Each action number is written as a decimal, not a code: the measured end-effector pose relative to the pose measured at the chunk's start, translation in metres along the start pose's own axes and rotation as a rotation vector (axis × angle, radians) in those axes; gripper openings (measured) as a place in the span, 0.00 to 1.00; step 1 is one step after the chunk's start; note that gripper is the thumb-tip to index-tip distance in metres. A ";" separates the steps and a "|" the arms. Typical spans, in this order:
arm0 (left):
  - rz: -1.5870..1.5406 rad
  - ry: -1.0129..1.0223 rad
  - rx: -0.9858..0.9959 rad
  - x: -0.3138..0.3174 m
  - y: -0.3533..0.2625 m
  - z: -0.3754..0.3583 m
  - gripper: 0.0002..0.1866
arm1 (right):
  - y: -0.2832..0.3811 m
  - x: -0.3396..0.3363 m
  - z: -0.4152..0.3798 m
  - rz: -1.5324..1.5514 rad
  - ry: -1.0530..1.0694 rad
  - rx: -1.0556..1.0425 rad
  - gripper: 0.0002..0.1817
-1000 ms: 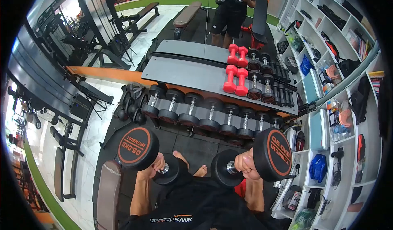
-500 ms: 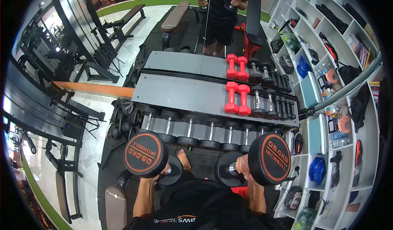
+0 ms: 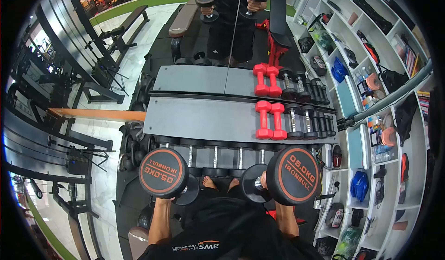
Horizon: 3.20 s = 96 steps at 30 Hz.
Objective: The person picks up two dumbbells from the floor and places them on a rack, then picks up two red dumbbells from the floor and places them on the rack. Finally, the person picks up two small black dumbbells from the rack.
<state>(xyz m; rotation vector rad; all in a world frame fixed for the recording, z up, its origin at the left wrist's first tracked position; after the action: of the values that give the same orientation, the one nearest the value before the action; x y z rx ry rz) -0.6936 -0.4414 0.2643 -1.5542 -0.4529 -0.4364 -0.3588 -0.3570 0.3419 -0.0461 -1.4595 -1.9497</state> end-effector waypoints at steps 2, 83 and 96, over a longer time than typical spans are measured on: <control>0.002 -0.016 0.003 0.000 0.001 0.008 0.14 | -0.002 -0.005 0.005 -0.005 -0.004 -0.002 0.04; 0.037 -0.340 -0.741 -0.013 0.179 0.302 0.10 | -0.290 -0.215 0.174 -0.184 -0.638 0.920 0.17; -0.037 -0.322 -0.907 -0.032 0.219 0.352 0.12 | -0.297 -0.217 0.180 -0.203 -0.664 0.986 0.15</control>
<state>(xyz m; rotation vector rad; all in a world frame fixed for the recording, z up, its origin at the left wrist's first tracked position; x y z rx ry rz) -0.6043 -0.0957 0.0517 -2.5191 -0.5684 -0.4457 -0.4186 -0.0562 0.0703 -0.1071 -2.8125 -1.1766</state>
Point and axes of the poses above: each hand's wrist, its own z-axis towards the middle knuckle, its own x-axis out of the palm, y = z × x, the point moved 3 cm from there along z, towards the middle knuckle, and after that the axes turned 6 degrees about -x, right-handed, at the moved point
